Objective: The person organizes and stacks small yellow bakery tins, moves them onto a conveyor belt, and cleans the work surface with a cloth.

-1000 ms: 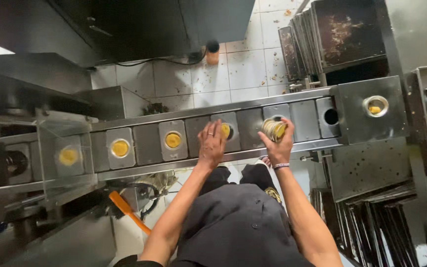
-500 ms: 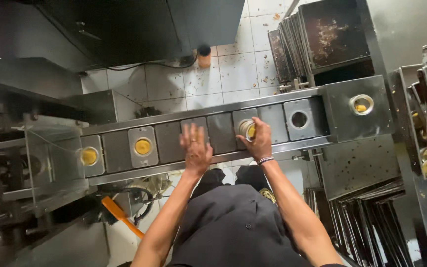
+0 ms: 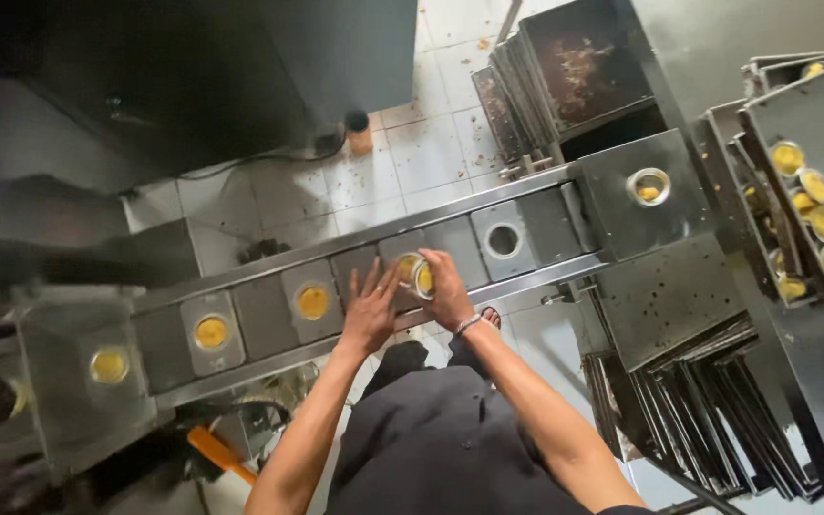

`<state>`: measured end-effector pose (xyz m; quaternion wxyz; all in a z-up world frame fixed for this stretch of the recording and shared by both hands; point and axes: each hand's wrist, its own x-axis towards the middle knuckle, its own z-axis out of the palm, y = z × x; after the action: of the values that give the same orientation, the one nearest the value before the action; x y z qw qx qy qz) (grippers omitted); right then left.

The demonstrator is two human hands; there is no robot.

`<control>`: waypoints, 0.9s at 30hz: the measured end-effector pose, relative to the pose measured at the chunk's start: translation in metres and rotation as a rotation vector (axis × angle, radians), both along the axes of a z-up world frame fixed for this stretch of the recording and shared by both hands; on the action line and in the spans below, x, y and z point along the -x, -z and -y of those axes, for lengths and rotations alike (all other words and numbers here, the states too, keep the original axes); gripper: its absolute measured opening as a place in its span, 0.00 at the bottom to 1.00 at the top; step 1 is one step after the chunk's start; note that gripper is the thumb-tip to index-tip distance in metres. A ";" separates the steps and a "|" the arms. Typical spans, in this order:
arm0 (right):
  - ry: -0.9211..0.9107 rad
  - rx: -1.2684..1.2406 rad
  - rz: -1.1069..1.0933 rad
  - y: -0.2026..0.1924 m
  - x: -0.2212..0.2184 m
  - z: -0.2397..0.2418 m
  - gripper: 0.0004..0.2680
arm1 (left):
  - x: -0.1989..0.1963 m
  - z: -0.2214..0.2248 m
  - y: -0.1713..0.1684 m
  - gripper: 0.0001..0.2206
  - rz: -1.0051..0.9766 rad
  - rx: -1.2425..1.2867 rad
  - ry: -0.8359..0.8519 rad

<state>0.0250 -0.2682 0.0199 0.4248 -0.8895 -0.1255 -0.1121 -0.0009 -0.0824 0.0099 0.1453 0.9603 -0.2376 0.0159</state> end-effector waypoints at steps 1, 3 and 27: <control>0.017 -0.016 0.043 0.000 0.001 0.002 0.31 | 0.000 -0.002 0.003 0.30 0.016 -0.040 -0.022; 0.101 0.078 0.118 -0.001 -0.004 0.020 0.30 | 0.002 -0.002 0.002 0.29 0.046 -0.036 -0.027; 0.084 0.139 -0.057 0.017 -0.018 0.017 0.32 | -0.013 0.009 0.003 0.26 0.040 0.327 -0.098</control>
<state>0.0429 -0.2850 0.0030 0.3603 -0.9241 -0.0834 -0.0956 0.0120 -0.0915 0.0065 0.2939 0.9338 -0.1875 0.0805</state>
